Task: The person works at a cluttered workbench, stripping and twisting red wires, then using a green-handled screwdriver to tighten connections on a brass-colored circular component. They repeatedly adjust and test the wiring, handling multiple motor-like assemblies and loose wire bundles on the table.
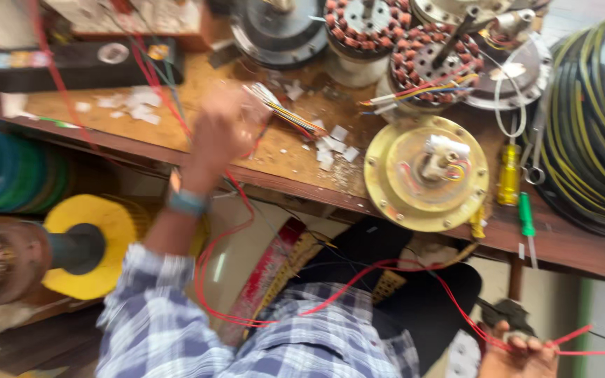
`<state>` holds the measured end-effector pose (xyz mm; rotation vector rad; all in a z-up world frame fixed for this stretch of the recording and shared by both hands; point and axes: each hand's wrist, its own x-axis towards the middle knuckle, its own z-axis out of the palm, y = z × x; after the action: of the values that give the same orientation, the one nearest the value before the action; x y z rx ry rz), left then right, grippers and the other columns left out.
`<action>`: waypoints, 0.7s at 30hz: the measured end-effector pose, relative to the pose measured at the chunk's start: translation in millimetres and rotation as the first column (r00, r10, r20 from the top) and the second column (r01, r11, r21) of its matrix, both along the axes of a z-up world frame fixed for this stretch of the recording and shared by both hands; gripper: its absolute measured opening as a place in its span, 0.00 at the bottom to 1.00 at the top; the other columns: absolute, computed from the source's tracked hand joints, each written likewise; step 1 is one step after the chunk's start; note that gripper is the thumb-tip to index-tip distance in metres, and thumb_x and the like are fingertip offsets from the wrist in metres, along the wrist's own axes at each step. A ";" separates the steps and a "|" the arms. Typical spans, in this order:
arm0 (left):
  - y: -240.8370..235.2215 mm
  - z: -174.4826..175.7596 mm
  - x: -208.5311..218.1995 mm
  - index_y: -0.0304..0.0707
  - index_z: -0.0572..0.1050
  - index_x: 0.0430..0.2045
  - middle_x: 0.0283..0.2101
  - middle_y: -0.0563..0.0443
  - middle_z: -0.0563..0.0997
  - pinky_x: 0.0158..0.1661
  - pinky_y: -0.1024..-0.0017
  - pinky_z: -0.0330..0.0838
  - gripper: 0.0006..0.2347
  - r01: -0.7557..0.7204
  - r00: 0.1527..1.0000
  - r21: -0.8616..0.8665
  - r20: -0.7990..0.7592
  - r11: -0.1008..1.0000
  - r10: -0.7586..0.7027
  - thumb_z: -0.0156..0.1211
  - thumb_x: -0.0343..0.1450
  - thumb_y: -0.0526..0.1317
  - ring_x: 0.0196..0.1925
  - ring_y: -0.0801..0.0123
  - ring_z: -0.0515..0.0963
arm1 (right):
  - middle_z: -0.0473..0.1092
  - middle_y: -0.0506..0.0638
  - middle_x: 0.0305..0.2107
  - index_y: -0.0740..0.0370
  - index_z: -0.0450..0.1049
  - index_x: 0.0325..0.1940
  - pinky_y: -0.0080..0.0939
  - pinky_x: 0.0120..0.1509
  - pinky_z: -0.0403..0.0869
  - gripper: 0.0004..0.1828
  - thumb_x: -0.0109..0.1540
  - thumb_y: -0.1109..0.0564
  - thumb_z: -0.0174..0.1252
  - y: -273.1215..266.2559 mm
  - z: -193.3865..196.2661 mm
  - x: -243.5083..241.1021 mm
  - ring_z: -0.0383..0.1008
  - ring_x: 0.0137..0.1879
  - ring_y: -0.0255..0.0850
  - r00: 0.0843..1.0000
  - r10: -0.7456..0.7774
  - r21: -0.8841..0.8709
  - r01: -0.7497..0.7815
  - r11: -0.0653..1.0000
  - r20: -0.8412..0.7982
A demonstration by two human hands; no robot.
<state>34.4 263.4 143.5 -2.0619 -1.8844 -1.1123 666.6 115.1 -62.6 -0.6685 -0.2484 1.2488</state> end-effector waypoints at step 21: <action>-62.2 -43.9 251.8 0.29 0.79 0.40 0.35 0.53 0.82 0.35 0.80 0.73 0.07 0.653 -0.248 0.119 0.967 0.748 0.063 0.61 0.75 0.37 0.34 0.81 0.77 | 0.75 0.58 0.33 0.66 0.64 0.49 0.39 0.43 0.79 0.13 0.69 0.60 0.61 77.9 134.4 -225.6 0.79 0.37 0.41 0.826 0.259 0.103 -0.354 0.930 0.501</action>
<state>286.2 201.2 99.5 -1.8688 -2.0116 -3.7664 441.0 193.0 71.8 -0.7846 -0.9143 1.3281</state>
